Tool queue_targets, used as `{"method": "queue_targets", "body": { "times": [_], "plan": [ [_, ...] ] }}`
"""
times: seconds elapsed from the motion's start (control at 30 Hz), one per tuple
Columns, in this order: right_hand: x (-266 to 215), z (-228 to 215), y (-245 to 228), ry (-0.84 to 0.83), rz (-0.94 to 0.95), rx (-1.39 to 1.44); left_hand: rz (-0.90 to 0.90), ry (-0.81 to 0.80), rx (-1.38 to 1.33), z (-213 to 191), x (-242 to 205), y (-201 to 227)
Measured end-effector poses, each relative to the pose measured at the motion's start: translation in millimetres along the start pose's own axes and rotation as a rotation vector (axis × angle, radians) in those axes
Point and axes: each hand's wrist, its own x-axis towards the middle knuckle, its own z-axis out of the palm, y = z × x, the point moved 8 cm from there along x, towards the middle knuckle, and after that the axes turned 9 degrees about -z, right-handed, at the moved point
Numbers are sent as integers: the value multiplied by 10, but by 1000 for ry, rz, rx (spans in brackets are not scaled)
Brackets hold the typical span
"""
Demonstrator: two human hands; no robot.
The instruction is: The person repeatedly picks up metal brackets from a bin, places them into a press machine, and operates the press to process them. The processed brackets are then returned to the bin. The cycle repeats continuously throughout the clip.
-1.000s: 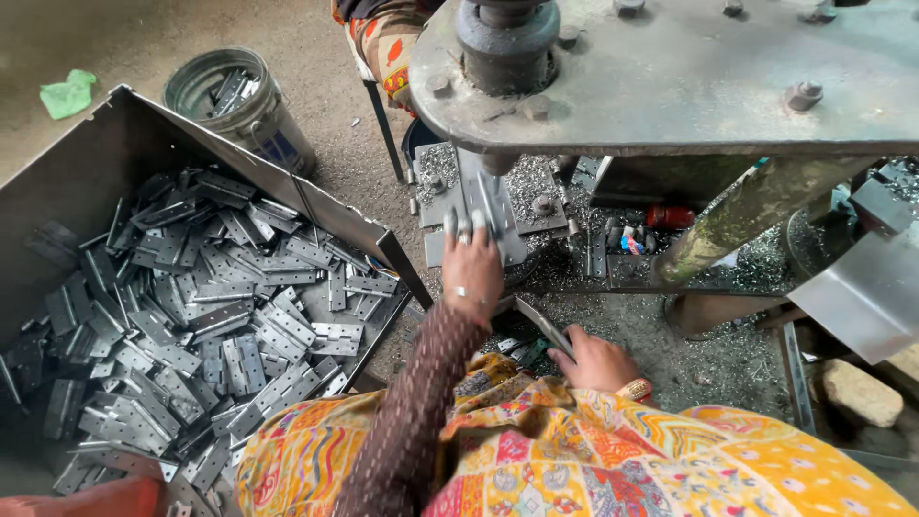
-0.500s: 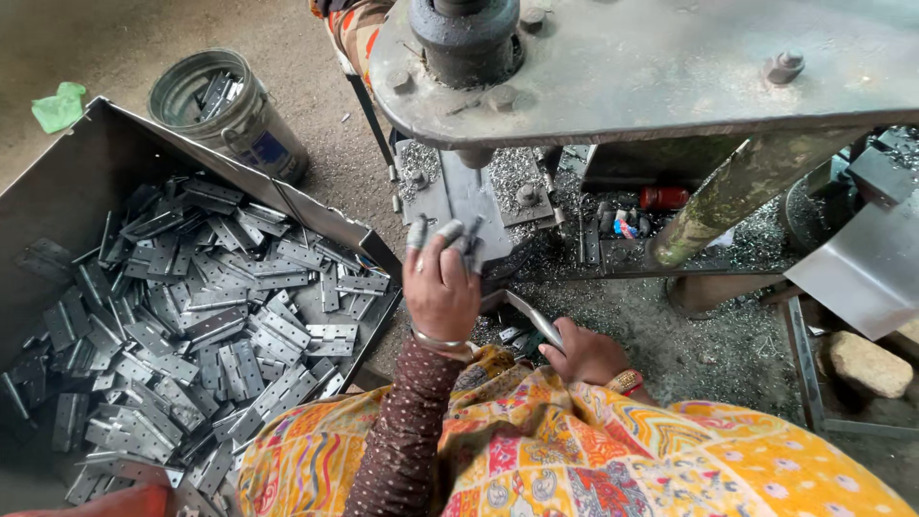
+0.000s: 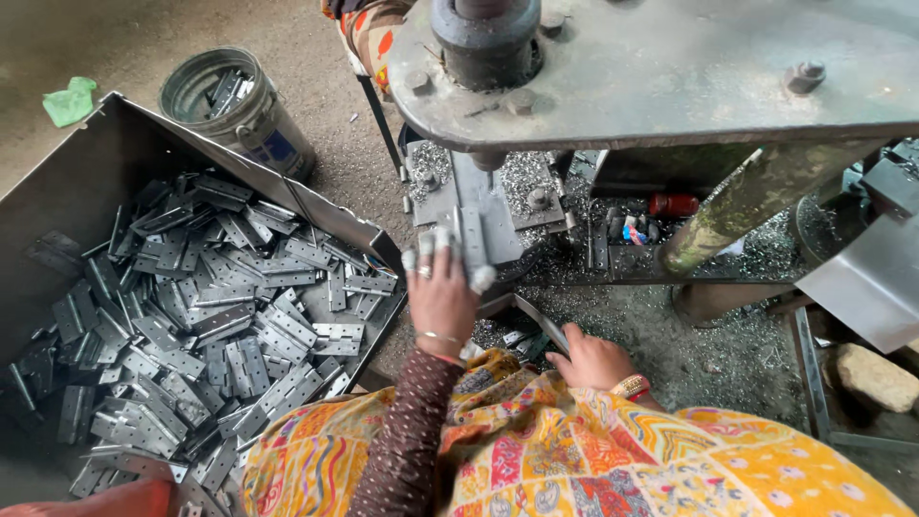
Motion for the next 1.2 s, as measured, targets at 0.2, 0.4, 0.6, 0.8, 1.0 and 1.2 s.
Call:
{"method": "queue_targets", "body": {
  "times": [0.2,0.4,0.6,0.8,1.0,1.2],
  "plan": [
    [-8,2,-18,-4,-1,-35,70,-71,22,156,56,400],
    [-15,254,151,-31,60,-10,-23,-173,-14,331,333,363],
    [-4,717,295,22,115,45,-11,-206,1,324,345,319],
    [43,663,318,-114,145,-7,4,-175,-13,289,352,310],
    [122,462,240,38,-88,-111,-7,-158,-44,360,581,321],
    [75,916,434,-5,112,-30,-7,-217,-17,425,633,298]
  ]
}}
